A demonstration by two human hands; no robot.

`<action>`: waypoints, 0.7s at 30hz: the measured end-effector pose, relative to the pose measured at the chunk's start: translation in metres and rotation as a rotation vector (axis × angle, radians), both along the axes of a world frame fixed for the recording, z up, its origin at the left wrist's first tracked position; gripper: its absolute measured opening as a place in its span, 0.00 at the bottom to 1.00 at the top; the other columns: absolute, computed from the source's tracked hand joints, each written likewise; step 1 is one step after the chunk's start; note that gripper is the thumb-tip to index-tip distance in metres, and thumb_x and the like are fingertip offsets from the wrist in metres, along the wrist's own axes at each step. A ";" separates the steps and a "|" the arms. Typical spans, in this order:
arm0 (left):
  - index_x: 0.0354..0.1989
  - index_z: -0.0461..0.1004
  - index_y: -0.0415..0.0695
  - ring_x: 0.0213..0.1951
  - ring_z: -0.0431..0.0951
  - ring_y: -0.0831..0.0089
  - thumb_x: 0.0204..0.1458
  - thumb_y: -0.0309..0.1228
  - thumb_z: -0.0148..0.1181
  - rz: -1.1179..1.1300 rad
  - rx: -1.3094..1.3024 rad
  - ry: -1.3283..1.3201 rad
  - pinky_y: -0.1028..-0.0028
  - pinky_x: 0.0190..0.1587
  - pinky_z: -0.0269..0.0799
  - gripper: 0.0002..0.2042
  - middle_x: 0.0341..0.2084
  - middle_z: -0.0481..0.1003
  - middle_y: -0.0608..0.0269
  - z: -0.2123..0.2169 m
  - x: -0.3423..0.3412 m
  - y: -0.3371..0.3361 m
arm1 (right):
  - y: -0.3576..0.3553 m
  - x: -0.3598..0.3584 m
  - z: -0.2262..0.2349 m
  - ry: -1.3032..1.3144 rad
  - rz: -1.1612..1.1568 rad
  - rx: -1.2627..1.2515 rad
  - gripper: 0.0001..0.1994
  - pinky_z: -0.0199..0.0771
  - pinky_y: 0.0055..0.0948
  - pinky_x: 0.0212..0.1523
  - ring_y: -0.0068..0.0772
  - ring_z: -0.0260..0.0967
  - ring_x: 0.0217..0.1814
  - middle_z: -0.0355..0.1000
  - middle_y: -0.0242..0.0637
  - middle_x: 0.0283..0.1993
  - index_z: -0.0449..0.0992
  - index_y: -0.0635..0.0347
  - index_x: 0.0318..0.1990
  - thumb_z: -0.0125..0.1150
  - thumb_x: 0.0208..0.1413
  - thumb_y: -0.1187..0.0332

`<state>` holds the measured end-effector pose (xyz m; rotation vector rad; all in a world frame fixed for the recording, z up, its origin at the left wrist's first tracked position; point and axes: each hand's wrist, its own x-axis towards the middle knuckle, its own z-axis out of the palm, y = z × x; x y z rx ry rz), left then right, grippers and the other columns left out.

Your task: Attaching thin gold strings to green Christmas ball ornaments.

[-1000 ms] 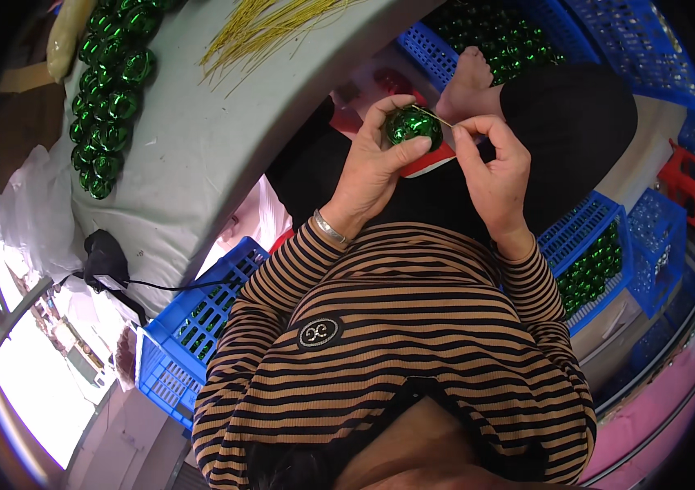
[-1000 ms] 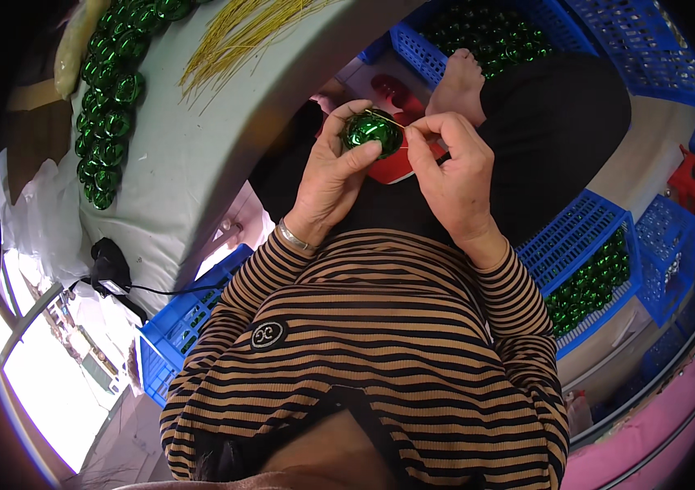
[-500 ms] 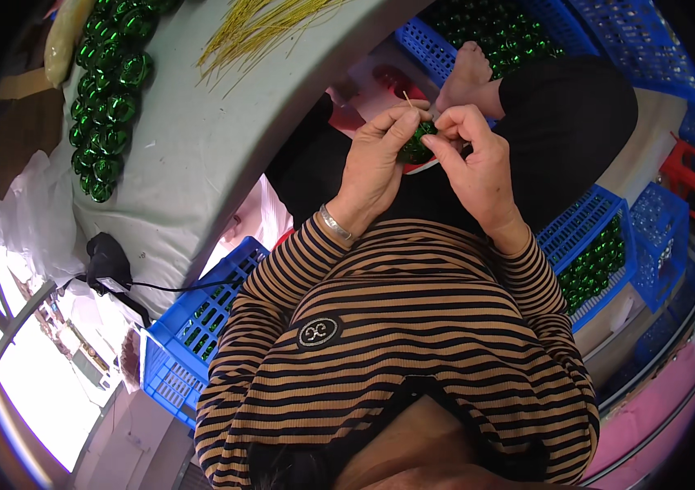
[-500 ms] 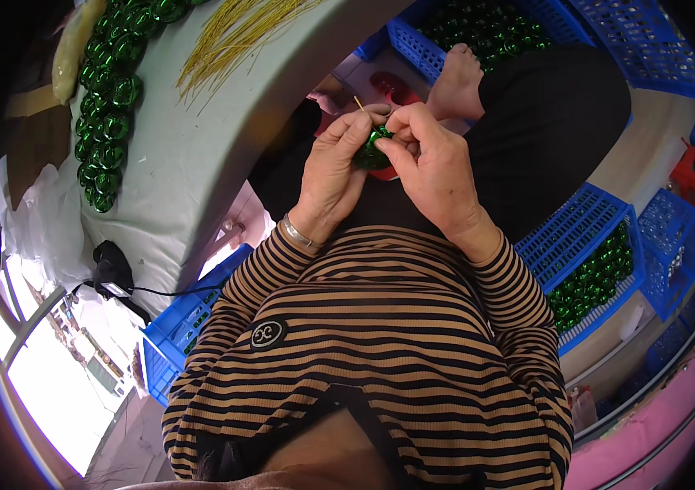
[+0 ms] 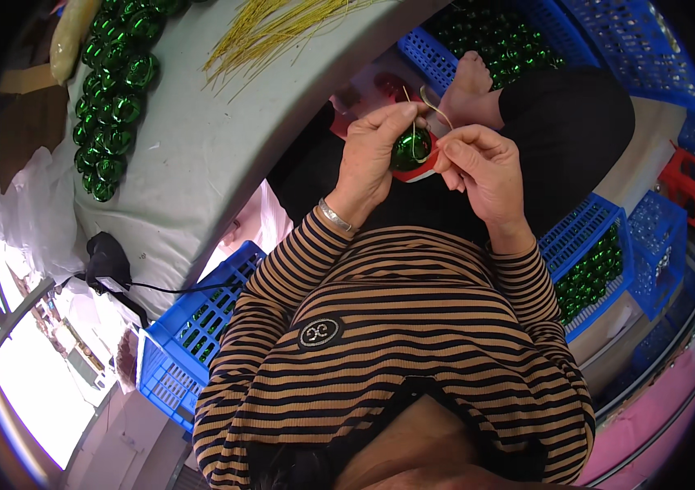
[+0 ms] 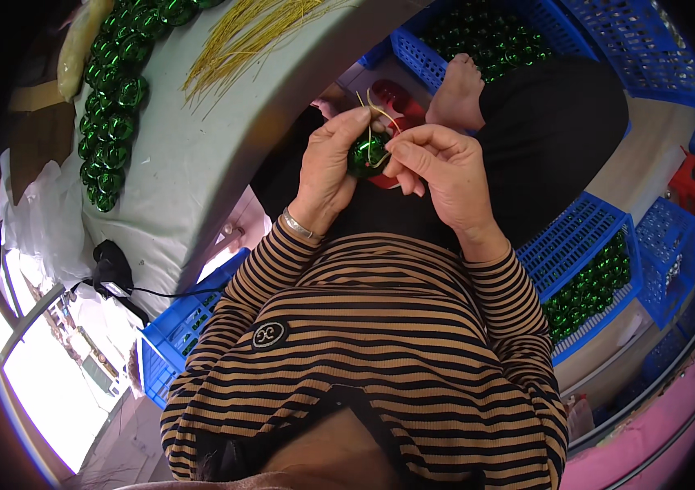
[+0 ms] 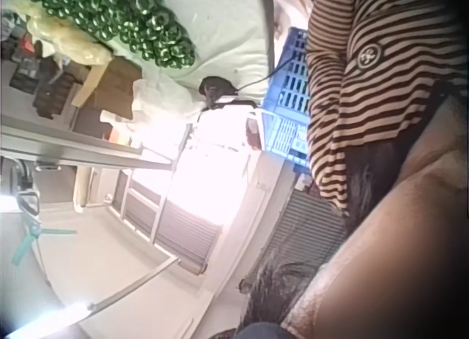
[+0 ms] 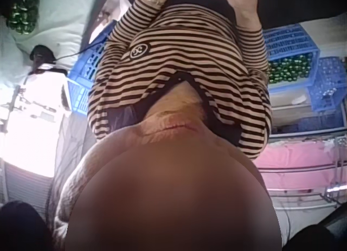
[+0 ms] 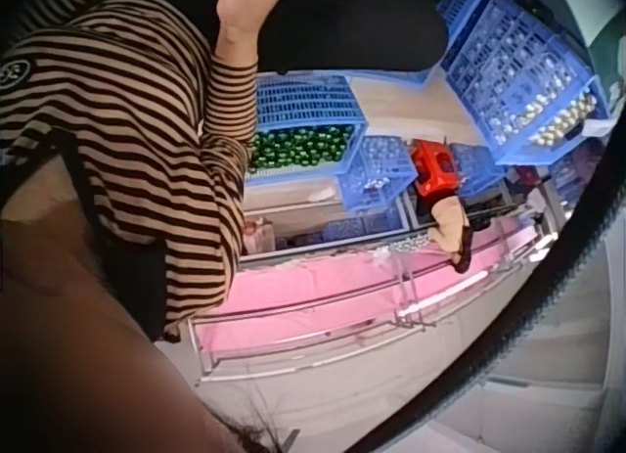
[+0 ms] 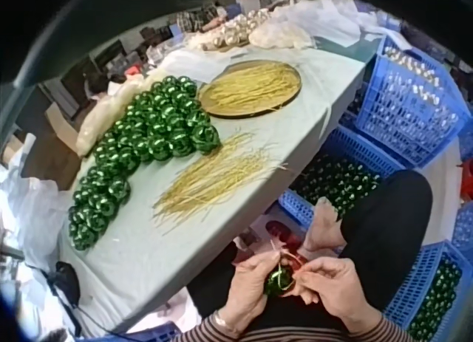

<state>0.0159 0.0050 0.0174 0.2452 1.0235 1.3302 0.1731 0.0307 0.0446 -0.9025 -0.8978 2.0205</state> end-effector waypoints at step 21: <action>0.34 0.77 0.35 0.35 0.73 0.77 0.50 0.29 0.60 -0.228 0.065 0.036 0.78 0.43 0.69 0.09 0.31 0.76 0.62 0.004 -0.008 -0.003 | 0.004 0.006 -0.011 -0.188 0.188 -0.011 0.04 0.49 0.11 0.17 0.10 0.54 0.17 0.65 0.26 0.18 0.73 0.63 0.27 0.58 0.52 0.74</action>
